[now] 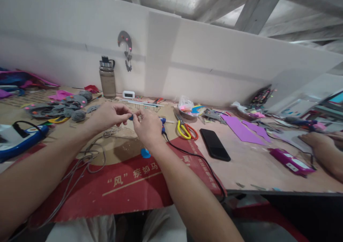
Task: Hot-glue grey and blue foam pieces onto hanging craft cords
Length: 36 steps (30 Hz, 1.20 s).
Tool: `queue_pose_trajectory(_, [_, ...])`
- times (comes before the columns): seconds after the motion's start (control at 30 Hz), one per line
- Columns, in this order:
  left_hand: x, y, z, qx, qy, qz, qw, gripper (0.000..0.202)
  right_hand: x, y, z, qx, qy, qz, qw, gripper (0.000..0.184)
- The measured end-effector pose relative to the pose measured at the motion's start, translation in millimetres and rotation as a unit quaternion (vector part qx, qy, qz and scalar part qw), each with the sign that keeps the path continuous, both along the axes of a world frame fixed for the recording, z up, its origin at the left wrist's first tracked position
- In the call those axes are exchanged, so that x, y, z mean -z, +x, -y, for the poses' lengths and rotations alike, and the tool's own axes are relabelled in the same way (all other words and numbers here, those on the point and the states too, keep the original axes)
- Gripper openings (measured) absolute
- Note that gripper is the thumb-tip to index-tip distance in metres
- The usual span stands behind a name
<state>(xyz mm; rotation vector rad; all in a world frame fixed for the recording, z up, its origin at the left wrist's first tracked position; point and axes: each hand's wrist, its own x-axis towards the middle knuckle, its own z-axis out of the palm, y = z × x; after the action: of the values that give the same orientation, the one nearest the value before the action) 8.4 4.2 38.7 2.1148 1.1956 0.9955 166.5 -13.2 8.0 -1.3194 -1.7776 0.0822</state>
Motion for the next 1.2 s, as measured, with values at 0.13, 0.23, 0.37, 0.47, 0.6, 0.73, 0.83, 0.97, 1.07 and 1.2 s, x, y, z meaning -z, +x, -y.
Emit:
queue_pose_trajectory(0.13, [-0.6, 1.7, 0.8, 0.025, -0.006, -0.021, 0.999, 0.014, -0.2, -0.8, 1.6, 0.021, 0.009, 0.047, 0.999, 0.014])
queue_pose_trajectory(0.23, [-1.4, 3.2, 2.3, 0.028, -0.033, -0.01, 0.999, 0.015, 1.6, -0.8, 1.6, 0.025, 0.03, 0.076, 0.996, 0.015])
queue_pose_trajectory(0.37, [0.1, 3.1, 2.2, 0.002, -0.031, 0.015, 0.999, 0.013, 3.7, -0.6, 0.3, -0.02, 0.049, 0.052, 0.997, 0.017])
queue_pose_trajectory(0.47, [3.0, 1.6, -1.1, -0.012, -0.033, 0.042, 0.999, 0.014, 4.2, -1.5, -0.7, -0.043, 0.045, -0.002, 0.998, 0.019])
queue_pose_trajectory(0.6, [5.5, 0.3, -5.5, -0.025, -0.026, 0.064, 0.997, 0.014, 5.5, -3.9, -0.6, -0.069, 0.032, -0.055, 0.996, 0.011])
queue_pose_trajectory(0.73, [5.5, 1.0, -5.4, -0.028, -0.02, 0.087, 0.996, 0.013, 7.3, -6.6, -0.3, -0.082, 0.006, -0.111, 0.99, 0.012])
queue_pose_trajectory(0.83, [6.3, 2.4, -4.1, -0.023, -0.029, 0.11, 0.993, 0.011, 8.2, -8.8, -1.6, -0.09, -0.015, -0.162, 0.983, 0.012])
queue_pose_trajectory(0.97, [8.3, 5.1, -3.2, -0.023, -0.053, 0.152, 0.987, 0.008, 8.7, -11.4, -3.5, -0.097, -0.04, -0.218, 0.97, 0.015])
queue_pose_trajectory(1.07, [8.6, 7.0, -2.7, -0.014, -0.072, 0.182, 0.981, 0.008, 8.4, -11.6, -4.2, -0.095, -0.05, -0.242, 0.964, 0.018])
queue_pose_trajectory(1.2, [9.4, 7.6, -4.1, -0.003, -0.08, 0.196, 0.977, 0.01, 8.7, -10.3, -6.5, -0.095, -0.052, -0.255, 0.961, 0.02])
